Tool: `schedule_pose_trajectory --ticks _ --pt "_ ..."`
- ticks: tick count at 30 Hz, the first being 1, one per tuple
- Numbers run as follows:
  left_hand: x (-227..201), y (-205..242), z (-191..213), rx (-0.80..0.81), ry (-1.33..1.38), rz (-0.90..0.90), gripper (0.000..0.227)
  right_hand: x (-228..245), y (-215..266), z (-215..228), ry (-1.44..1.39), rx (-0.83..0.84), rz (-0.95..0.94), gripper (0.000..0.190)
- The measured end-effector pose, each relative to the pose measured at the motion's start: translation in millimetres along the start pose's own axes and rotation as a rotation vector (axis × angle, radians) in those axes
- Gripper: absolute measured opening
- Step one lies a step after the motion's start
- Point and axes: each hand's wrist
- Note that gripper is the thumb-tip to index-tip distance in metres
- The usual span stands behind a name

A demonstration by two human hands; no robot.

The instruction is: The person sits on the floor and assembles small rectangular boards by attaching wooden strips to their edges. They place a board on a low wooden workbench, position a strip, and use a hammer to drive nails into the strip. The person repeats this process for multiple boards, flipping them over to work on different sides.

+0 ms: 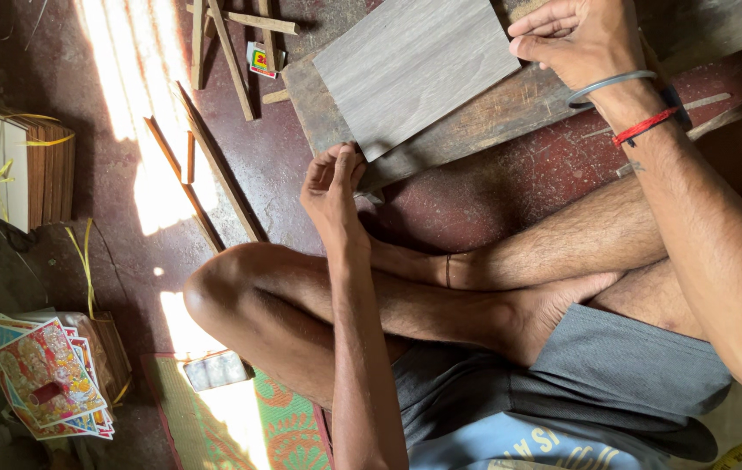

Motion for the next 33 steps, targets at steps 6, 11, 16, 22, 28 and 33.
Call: schedule_pose_trajectory --ticks 6,11,16,22,28,33 --pt "-17 45 -34 0.053 -0.367 -0.22 0.008 52 44 -4 0.11 -0.119 0.107 0.004" --pt "-17 93 -81 0.297 -0.559 -0.425 0.012 87 114 -38 -0.136 0.21 -0.205 0.018" --pt "-24 105 -97 0.367 -0.746 -0.515 0.021 88 133 -31 -0.268 0.188 -0.388 0.021" --pt "-28 107 -100 0.404 -0.825 -0.592 0.022 92 134 -23 -0.203 0.182 -0.404 0.018" --pt "-19 109 -100 0.377 -0.891 -0.578 0.024 93 135 -31 -0.124 0.185 -0.381 0.014" --pt "-15 106 -102 0.365 -0.912 -0.605 0.025 98 133 -32 -0.023 0.161 -0.317 0.013"
Point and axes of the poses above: each hand's wrist, its own y-axis away from the middle knuckle, its own z-axis out of the back of the hand, x = y × z, and after that the axes turned 9 degrees about x, right-handed
